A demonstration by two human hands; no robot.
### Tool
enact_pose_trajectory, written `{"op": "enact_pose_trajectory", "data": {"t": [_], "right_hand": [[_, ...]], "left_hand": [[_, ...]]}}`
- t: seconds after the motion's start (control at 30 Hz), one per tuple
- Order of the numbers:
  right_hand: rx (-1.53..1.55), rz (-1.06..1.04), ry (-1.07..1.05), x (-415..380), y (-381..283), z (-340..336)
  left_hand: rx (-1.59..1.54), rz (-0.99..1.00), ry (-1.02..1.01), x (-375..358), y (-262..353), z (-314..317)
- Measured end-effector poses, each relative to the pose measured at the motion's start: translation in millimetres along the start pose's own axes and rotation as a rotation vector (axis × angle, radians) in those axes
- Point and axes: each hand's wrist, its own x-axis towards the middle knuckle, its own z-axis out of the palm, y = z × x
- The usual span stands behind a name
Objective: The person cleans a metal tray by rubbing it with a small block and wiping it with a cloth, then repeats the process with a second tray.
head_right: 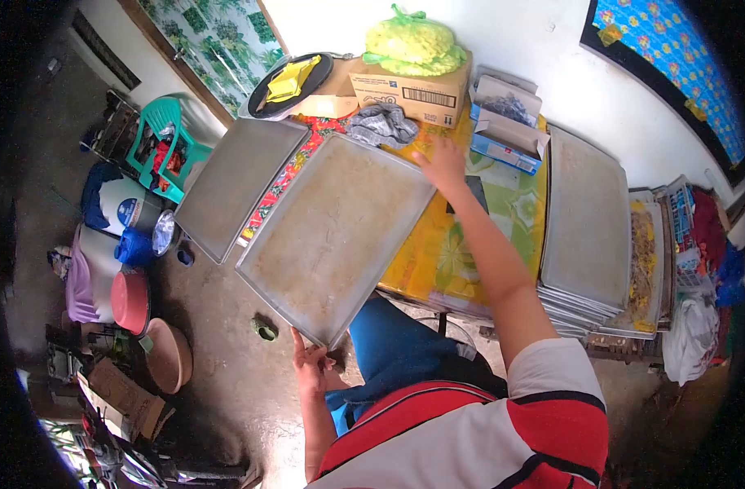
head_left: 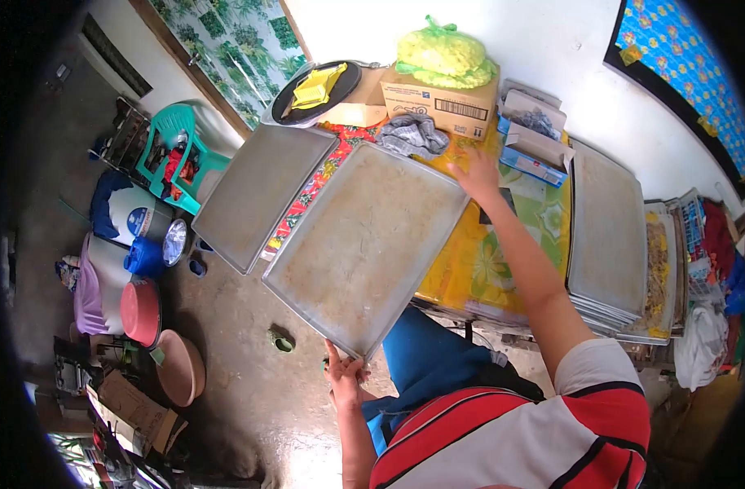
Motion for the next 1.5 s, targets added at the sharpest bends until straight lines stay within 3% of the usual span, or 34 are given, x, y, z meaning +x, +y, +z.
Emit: {"op": "enact_pose_trajectory", "data": {"t": [0.1,0.23,0.37,0.4,0.5,0.63,0.73,0.83,0.87,0.97,1.0,1.5], "right_hand": [[0.078,0.122,-0.087,39,-41,26],[-0.037,0.293,-0.156,70,-101,35],[-0.12,0.285,-0.262,95,-106,80],[-0.149,0.246,-0.227,93,-108,79],[0.166,0.129,-0.177,117,-89,98],[0.271,-0.02,0.032,90,-126,49],[0.156,-0.114,0.059,67,-141,19],[0.164,-0.207,-0.404,75,-123,39],[0.203,-0.269,-0.46,76,-118,62],[-0.184,-0.357,0.037,42,-119,132],[-0.115,-0.308,-0.051,47,-124,136],[0.086,-0.586,-0.219,-35,-222,160]], "left_hand": [[0.021,-0.01,0.001,0,2,-5],[0.001,-0.023,-0.005,-2,6,-9],[0.001,-0.045,-0.006,-1,5,-12],[0.011,-0.041,-0.008,0,3,-13],[-0.055,0.002,-0.024,7,-10,-21],[-0.108,0.069,0.05,9,13,-2],[-0.065,0.04,0.006,17,15,-2],[0.02,0.013,-0.054,20,6,-16],[0.043,-0.004,-0.058,19,9,-16],[0.034,-0.039,-0.068,16,17,-13],[0.018,-0.048,-0.067,16,17,-12],[-0.031,-0.003,-0.096,17,14,-12]]}}
